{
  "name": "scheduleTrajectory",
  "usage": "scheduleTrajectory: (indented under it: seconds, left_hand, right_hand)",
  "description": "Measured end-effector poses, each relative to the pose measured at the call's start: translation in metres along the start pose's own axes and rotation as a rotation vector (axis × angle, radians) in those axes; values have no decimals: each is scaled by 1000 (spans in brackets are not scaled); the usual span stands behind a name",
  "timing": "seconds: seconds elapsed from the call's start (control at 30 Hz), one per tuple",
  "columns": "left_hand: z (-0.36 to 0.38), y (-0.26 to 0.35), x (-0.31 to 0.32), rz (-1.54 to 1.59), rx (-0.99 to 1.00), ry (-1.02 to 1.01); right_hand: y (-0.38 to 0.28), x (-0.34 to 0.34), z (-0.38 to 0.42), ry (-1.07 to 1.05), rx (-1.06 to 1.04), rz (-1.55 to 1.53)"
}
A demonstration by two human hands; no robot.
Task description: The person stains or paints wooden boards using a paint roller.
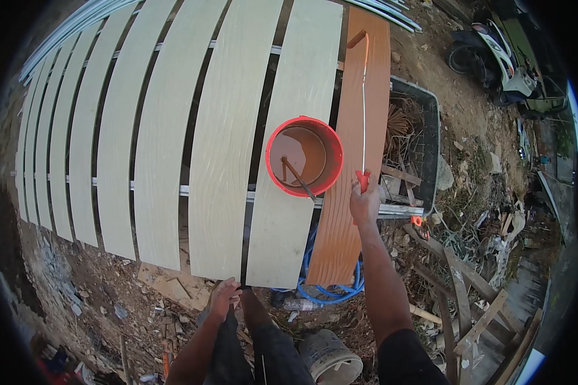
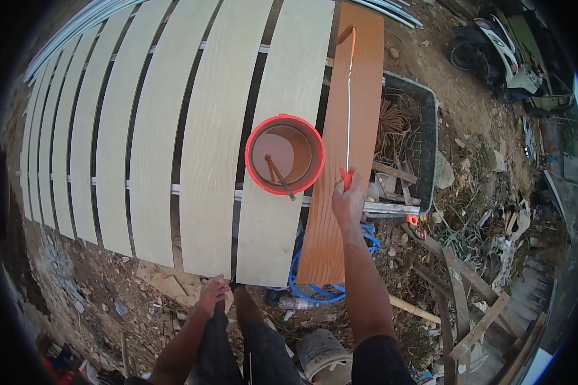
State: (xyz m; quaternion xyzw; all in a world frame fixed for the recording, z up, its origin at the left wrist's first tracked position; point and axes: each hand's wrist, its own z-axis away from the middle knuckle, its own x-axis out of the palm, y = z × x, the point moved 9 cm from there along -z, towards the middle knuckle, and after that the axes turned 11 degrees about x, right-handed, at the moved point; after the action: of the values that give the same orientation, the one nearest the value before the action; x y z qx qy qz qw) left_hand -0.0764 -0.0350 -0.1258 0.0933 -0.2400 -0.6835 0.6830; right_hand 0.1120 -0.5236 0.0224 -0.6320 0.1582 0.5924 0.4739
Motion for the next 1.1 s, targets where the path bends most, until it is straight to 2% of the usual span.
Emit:
scheduleTrajectory:
  seconds: [0.13, 0.37, 0.47, 0.53, 0.73, 0.93, 1.1]
  left_hand:
    - [4, 3, -7, 67, 12, -1]
    - [-2, 10, -22, -17, -49, -62]
    - [-9, 25, -32, -26, -9, -82]
    - [-10, 32, -51, -68, -28, -24]
    - [-14, 47, -88, -141, -35, -2]
    - [-21, 49, -98, -130, -19, -13]
    - [-21, 52, -80, -112, -6, -36]
  right_hand:
    - [-11, 10, 2, -31, 85, 37]
    - [0, 16, 20, -6, 77, 57]
    - [-7, 22, 21, -28, 71, 19]
    - [-7, 20, 20, 38, 35, -72]
    - [-23, 14, 19, -7, 96, 10]
    - [15, 22, 43, -26, 99, 78]
    - [34, 23, 57, -35, 125, 103]
